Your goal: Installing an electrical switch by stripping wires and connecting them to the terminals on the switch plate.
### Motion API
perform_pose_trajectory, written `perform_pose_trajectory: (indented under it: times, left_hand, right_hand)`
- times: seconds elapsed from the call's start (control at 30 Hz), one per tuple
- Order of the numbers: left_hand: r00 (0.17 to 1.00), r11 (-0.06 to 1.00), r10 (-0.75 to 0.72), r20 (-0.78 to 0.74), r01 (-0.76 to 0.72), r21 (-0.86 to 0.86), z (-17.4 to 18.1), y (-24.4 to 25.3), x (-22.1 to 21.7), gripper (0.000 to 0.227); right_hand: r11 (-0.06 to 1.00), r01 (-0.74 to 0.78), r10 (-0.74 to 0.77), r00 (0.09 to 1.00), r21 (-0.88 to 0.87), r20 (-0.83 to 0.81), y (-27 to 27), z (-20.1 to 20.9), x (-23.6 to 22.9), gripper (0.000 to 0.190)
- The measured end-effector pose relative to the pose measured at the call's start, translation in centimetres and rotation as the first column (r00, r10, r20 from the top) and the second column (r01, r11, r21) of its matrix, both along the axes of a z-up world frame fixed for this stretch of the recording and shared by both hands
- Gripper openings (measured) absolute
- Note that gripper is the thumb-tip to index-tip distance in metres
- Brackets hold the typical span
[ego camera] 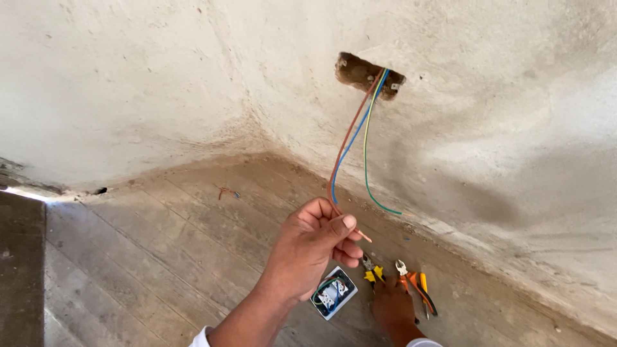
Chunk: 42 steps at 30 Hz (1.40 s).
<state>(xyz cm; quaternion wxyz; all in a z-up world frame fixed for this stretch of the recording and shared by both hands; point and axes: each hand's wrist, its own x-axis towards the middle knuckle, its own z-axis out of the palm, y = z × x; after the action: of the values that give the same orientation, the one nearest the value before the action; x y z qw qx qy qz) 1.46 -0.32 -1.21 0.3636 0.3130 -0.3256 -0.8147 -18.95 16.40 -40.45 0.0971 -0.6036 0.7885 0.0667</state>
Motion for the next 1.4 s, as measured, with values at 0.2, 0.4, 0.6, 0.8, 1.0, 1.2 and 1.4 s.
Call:
perform_pose_trajectory:
  times: [0.2, 0.4, 0.6, 0.8, 1.0, 1.2, 1.4]
  left_hand:
    - [0.998, 1.0, -0.014, 0.056, 0.014, 0.01, -0.7, -0.3, 0.6, 0.015]
    - [0.994, 1.0, -0.023, 0.107, 0.024, -0.003, 0.0, -1.5, 0.5, 0.014]
    - [0.994, 0.999, -0.033, 0.109, 0.034, -0.006, 0.3, -1.7, -0.1, 0.011]
    - [0.998, 1.0, 0.011, 0.059, -0.01, -0.016, 0.3, -1.5, 0.3, 0.015]
    - [0.996, 0.999, 0.052, 0.067, -0.051, -0.015, 1.2, -0.9, 0.2, 0.013]
    - [0.994, 0.997, 0.071, 0.085, -0.07, -0.006, 2.1, -0.3, 0.1, 0.013]
    - [0.992, 0.995, 0.083, 0.1, -0.088, 0.048, 2.7, 0.1, -0.4, 0.015]
  right_hand:
    - [0.976, 0.153, -0.172, 0.977, 0.153, 0.125, -1.7, 0.4, -1.6, 0.03]
    - [0.954, 0.211, -0.276, 0.898, 0.214, 0.343, -5.9, 7.3, -4.7, 0.036]
    - [0.99, 0.008, -0.06, 0.932, 0.143, 0.358, -7.5, 29.5, -4.2, 0.022]
    - [0.643, -0.406, 0.378, 0.906, -0.649, -0.191, -2.9, 34.3, -5.1, 0.017]
    - [0.631, -0.301, 0.154, 0.952, -0.715, -0.264, -1.2, 35.9, -4.2, 0.02]
    - [0.686, -0.293, 0.114, 0.947, -0.666, -0.3, -0.5, 36.7, -4.1, 0.025]
    - [0.601, -0.334, 0.171, 0.941, -0.726, -0.291, -0.1, 36.9, -4.4, 0.026]
